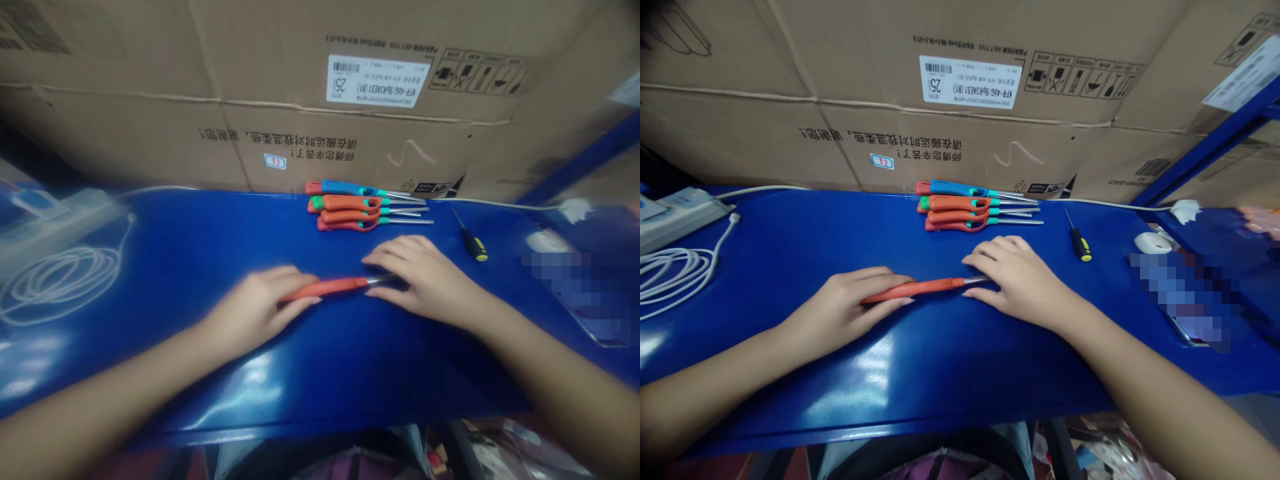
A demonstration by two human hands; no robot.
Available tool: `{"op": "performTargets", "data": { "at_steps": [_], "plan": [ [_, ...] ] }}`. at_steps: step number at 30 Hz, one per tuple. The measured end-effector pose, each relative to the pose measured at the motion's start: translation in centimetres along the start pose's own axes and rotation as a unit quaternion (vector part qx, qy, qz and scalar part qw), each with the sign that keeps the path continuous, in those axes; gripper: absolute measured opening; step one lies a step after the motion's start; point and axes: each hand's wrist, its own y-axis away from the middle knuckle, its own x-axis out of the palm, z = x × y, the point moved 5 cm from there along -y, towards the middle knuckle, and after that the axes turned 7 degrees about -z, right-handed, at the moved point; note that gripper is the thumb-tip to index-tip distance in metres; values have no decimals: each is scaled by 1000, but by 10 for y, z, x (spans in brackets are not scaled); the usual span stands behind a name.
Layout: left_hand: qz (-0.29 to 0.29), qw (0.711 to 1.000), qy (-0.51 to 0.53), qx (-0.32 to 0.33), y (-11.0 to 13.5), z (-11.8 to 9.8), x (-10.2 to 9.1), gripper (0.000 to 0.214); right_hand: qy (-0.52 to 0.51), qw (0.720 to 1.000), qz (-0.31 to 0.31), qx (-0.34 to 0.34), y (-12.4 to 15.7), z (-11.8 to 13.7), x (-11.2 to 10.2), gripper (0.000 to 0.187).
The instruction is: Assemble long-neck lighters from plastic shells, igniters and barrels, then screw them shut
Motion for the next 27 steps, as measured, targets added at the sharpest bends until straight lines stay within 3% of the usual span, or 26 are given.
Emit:
{"op": "performTargets", "data": {
  "at_steps": [6,10,12,17,27],
  "plan": [
    [-50,997,10,-56,-3,12,-13,28,123,990,-28,67,4,-35,-6,26],
    [-53,996,16,-70,-3,15,-12,29,112,990,-42,72,4,-44,-6,9],
    [-49,996,15,-71,-3,15,-12,29,89,993,-54,51,3,-43,-6,9],
    [-43,997,28,-55,-3,13,-11,26,42,995,-86,0,0,-29,-7,12],
    [4,997,71,-34,1,-6,5,21,-28,992,-58,-107,1,26,6,22]
  ]
}}
